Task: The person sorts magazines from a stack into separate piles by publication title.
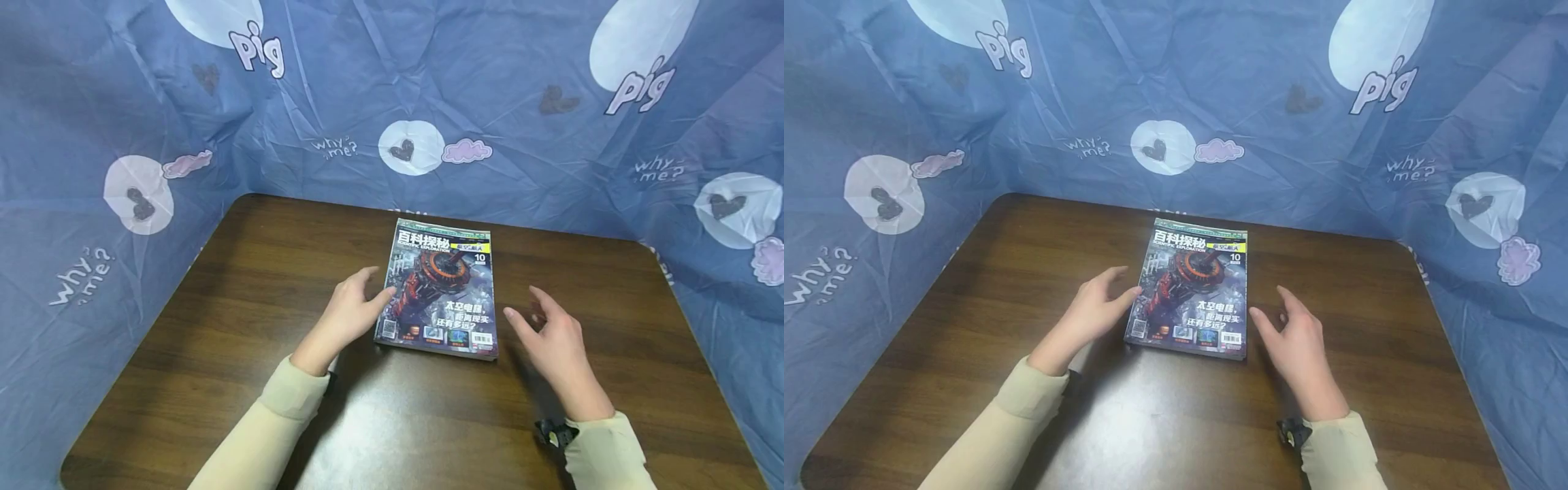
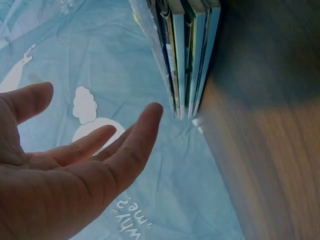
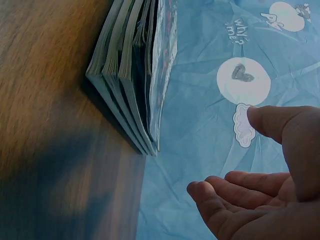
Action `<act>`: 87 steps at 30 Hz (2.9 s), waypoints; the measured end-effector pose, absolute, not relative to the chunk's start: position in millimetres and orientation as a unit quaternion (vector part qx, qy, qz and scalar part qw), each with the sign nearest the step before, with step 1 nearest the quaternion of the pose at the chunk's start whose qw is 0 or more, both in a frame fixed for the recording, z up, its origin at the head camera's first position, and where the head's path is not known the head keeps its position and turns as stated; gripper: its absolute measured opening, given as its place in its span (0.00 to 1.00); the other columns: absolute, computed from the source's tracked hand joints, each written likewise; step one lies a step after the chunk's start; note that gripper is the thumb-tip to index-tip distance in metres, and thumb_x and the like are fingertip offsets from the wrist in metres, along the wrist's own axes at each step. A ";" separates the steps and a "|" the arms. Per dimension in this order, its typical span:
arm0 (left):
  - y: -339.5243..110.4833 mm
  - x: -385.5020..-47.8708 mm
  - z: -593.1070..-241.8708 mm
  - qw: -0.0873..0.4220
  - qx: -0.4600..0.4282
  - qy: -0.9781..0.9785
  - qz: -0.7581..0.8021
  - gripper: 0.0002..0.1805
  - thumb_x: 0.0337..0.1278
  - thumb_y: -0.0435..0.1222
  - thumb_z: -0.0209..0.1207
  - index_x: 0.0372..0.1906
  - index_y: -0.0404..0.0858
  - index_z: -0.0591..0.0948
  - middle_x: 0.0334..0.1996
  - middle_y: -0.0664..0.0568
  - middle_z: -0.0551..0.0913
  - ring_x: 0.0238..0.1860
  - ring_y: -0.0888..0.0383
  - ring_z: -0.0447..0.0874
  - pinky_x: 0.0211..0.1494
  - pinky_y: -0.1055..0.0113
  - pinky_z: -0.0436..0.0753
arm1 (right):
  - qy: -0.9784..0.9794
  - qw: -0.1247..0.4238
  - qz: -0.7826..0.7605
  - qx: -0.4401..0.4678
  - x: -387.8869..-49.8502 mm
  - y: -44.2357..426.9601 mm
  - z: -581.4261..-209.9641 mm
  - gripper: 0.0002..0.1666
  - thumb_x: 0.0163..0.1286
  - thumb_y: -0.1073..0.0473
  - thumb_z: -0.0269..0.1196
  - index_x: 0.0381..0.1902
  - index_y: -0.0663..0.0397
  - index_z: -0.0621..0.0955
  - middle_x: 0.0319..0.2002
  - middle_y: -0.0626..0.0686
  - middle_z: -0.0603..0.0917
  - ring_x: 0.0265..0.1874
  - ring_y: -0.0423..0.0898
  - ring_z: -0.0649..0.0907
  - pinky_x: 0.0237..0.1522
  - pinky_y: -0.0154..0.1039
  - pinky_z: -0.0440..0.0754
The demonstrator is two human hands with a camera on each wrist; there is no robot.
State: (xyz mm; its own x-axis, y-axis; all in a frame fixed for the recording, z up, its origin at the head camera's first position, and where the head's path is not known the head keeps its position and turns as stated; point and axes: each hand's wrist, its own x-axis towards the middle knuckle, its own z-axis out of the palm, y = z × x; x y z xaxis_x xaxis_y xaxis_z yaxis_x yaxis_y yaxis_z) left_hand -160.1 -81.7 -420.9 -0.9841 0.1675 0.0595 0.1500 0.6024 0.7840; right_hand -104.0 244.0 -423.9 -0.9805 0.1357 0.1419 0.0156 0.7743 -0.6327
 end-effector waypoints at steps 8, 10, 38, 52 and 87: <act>-77.7 -167.4 -424.8 0.036 0.062 0.892 0.446 0.31 0.67 0.41 0.63 0.65 0.23 0.73 0.58 0.32 0.79 0.56 0.39 0.80 0.61 0.47 0.77 | -0.917 0.121 0.377 -0.044 -113.5 238.6 -427.4 0.31 0.69 0.55 0.70 0.64 0.66 0.77 0.55 0.67 0.83 0.51 0.61 0.84 0.52 0.55 0.82; -77.7 -169.8 -426.8 0.040 0.056 0.891 0.449 0.31 0.66 0.40 0.63 0.65 0.22 0.73 0.57 0.32 0.80 0.56 0.38 0.80 0.61 0.47 0.77 | -0.911 0.112 0.393 -0.049 -115.8 238.2 -428.1 0.31 0.69 0.56 0.70 0.64 0.66 0.77 0.57 0.66 0.82 0.52 0.59 0.84 0.52 0.53 0.83; -71.7 -202.0 -439.7 0.060 0.026 0.896 0.439 0.24 0.63 0.38 0.64 0.57 0.22 0.79 0.43 0.38 0.83 0.47 0.44 0.82 0.55 0.52 0.80 | -0.896 0.072 0.432 -0.072 -154.4 235.6 -449.5 0.21 0.66 0.61 0.71 0.54 0.69 0.83 0.45 0.62 0.88 0.43 0.56 0.88 0.46 0.50 0.85; -66.5 -218.4 -447.8 0.075 0.006 0.904 0.421 0.21 0.61 0.38 0.64 0.51 0.24 0.80 0.47 0.35 0.83 0.51 0.40 0.81 0.57 0.51 0.79 | -0.888 0.029 0.444 -0.118 -166.6 231.9 -457.1 0.22 0.67 0.59 0.70 0.54 0.68 0.83 0.45 0.61 0.88 0.45 0.53 0.86 0.47 0.44 0.83; -59.2 -228.2 -455.5 0.098 -0.056 0.864 0.492 0.11 0.58 0.29 0.70 0.42 0.25 0.83 0.44 0.34 0.82 0.20 0.55 0.83 0.27 0.64 0.87 | -0.908 -0.037 0.396 -0.128 -172.1 228.2 -459.4 0.18 0.65 0.54 0.71 0.43 0.65 0.87 0.38 0.58 0.88 0.38 0.51 0.83 0.37 0.44 0.79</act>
